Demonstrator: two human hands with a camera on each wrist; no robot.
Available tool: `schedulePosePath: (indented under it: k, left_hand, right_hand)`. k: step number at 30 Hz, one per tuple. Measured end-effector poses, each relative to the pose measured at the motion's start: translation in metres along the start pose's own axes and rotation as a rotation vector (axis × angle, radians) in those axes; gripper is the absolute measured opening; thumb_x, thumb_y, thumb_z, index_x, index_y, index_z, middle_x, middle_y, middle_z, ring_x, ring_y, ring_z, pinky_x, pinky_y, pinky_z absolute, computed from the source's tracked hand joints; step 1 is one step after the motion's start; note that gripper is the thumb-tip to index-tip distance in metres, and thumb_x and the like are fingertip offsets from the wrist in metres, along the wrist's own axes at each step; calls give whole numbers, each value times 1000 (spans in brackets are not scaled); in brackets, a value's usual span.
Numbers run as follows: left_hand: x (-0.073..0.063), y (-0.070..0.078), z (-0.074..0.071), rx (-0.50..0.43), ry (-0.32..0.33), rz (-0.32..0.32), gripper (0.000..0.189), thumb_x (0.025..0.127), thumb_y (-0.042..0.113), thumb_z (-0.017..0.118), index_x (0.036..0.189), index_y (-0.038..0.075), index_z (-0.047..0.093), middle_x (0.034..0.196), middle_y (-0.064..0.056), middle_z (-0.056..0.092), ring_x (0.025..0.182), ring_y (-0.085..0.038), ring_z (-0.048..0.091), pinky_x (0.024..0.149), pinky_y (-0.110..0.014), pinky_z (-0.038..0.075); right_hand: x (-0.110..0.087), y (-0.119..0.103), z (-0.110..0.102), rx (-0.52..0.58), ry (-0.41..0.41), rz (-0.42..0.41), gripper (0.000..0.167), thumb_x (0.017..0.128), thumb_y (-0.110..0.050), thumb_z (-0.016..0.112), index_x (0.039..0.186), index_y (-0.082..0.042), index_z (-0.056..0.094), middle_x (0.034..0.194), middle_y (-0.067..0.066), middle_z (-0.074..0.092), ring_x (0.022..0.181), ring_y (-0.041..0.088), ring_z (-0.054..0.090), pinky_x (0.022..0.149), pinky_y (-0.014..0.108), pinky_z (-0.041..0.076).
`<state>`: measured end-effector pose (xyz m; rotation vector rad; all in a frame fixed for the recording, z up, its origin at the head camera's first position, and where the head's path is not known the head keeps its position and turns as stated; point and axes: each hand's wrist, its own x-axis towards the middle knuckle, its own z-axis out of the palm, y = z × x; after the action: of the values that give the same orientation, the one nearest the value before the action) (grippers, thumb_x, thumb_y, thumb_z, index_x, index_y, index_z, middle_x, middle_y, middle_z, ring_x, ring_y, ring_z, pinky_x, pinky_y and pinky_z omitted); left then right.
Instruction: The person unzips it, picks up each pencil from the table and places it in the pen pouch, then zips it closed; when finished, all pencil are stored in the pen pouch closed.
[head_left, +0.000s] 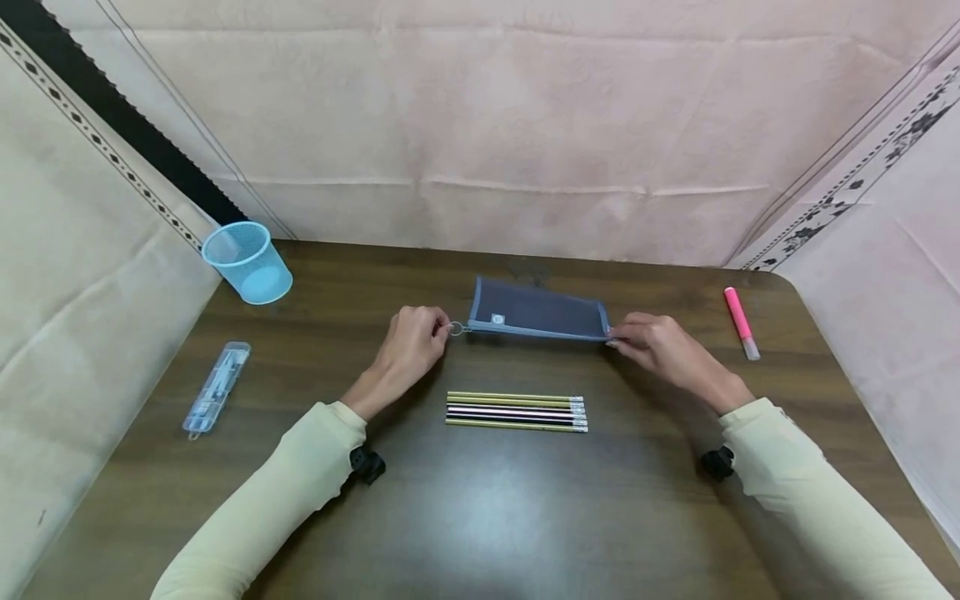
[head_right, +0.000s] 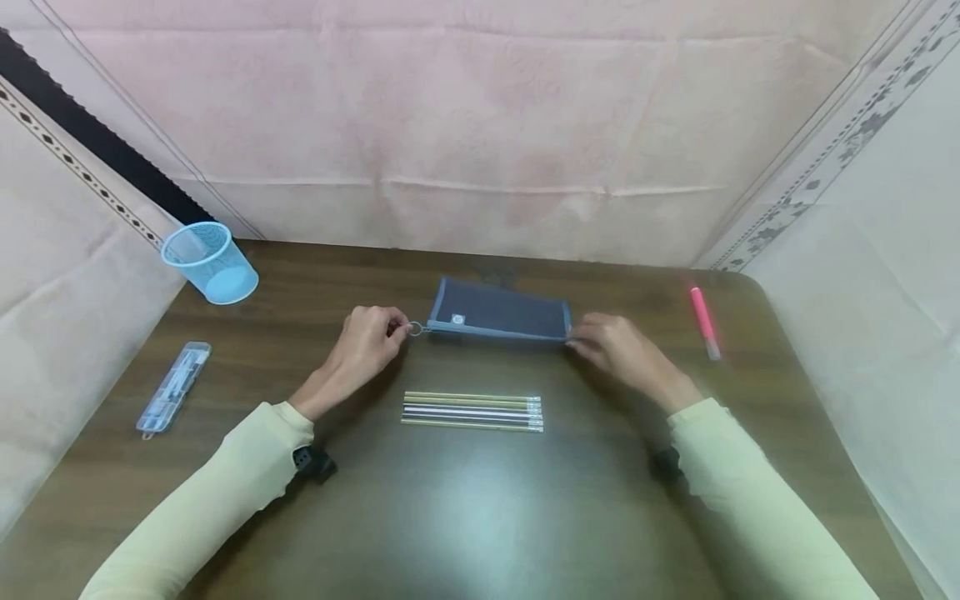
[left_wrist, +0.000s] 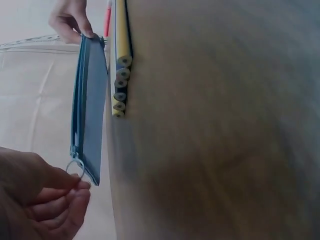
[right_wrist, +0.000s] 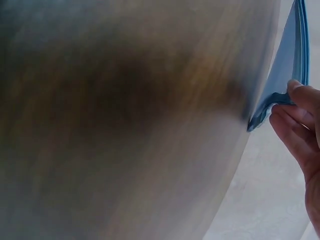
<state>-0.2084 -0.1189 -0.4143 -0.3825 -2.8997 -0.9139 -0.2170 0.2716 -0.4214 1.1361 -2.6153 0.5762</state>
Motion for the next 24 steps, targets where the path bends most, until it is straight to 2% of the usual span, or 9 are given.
schedulePosePath:
  k: [5,7,9,12,14,16,19,24]
  left_hand:
    - [2,7,-2,57,-78,-29,11,94,10,70,95,1,78,90,-10,75,70,-17,62,62,-28,52]
    - [2,11,-3,113,-65,-2,12,93,12,72,93,1,78,88,-11,75,72,-17,64,64,-31,54]
    - [3,18,-3,170,-23,65,14,92,14,74,93,0,77,87,-12,74,75,-20,66,68,-34,56]
    - [6,28,-2,233,29,228,18,90,17,76,93,-1,76,86,-12,72,78,-23,67,71,-36,58]
    - [10,34,2,249,15,347,21,90,20,77,97,0,76,91,-11,71,85,-23,67,77,-35,58]
    - [15,39,7,244,-29,437,22,90,21,76,101,2,77,97,-10,71,90,-22,66,82,-34,58]
    - [20,45,14,262,-89,509,24,90,23,76,105,4,77,103,-9,70,97,-22,64,88,-33,57]
    - [23,52,20,278,-147,532,21,92,21,75,106,6,77,105,-9,72,98,-24,65,86,-33,57]
  right_hand:
    - [-4,0,-1,12,17,33,26,80,4,80,105,-3,77,95,5,74,78,12,69,69,34,61]
    - [-6,1,-2,10,29,36,27,79,5,80,105,-3,77,95,6,74,78,12,68,68,34,61]
    - [-7,1,-3,10,38,37,28,78,6,80,105,-3,77,94,6,74,77,11,68,67,33,61]
    - [-7,4,-1,6,44,39,25,81,6,79,104,-3,77,94,5,74,78,10,67,65,30,59]
    - [-5,4,0,6,50,33,24,82,6,78,104,-3,77,94,5,74,78,10,68,65,30,59]
    - [-3,4,1,7,50,29,22,83,5,77,104,-3,77,95,5,74,80,11,69,66,31,59]
    - [0,3,2,18,39,30,23,83,4,78,105,-4,77,96,5,74,82,12,70,68,33,60]
    - [2,0,1,38,32,21,25,81,5,79,105,-4,77,97,5,74,82,12,70,69,35,61]
